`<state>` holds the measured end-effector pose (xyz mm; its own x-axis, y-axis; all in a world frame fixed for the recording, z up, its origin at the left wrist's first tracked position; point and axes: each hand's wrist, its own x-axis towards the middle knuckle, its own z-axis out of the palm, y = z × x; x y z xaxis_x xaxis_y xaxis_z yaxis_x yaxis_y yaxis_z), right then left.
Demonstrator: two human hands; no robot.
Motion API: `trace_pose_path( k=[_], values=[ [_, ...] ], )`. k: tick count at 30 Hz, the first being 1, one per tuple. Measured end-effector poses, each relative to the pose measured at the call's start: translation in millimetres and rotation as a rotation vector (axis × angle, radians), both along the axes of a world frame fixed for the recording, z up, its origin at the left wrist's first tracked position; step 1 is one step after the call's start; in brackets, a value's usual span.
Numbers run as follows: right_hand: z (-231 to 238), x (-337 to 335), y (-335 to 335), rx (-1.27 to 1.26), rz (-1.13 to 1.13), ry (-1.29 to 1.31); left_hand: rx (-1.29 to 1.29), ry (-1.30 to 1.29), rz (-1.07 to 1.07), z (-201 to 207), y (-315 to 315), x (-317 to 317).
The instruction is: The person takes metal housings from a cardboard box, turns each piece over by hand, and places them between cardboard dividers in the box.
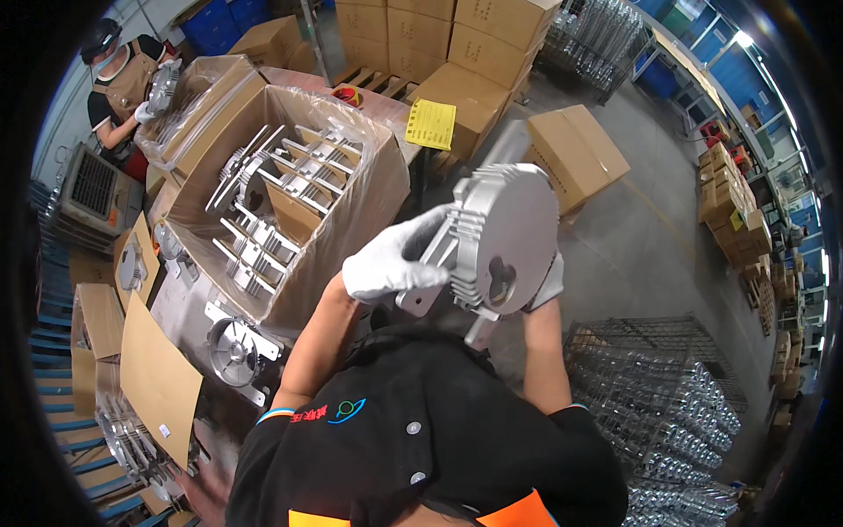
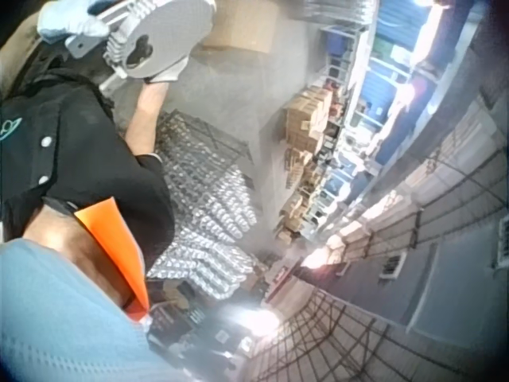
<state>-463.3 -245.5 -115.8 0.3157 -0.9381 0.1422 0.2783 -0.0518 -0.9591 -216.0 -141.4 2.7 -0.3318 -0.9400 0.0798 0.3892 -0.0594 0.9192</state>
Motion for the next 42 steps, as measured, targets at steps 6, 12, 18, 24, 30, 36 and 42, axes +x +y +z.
trace_pose_path(
  k=[6,12,18,24,30,36,42],
  values=[
    [24,-12,9,0.063,0.064,0.024,0.333,0.321,0.258,-31,1,5],
    [43,-11,11,0.675,0.072,-0.401,0.622,0.698,0.223,-52,4,6],
    [85,17,33,-0.566,-0.187,0.774,0.719,0.776,0.079,-94,4,17],
    [120,29,51,0.270,0.173,-0.435,0.732,0.615,-0.045,-132,-5,3],
    [136,36,56,0.486,0.347,-0.731,0.778,0.647,-0.083,-158,-15,-7],
    [147,42,57,0.496,0.275,-0.715,0.536,0.684,-0.098,-160,-21,-12],
    [126,14,29,0.545,0.259,-0.449,0.323,0.341,0.099,-150,-29,-6]
  ],
)
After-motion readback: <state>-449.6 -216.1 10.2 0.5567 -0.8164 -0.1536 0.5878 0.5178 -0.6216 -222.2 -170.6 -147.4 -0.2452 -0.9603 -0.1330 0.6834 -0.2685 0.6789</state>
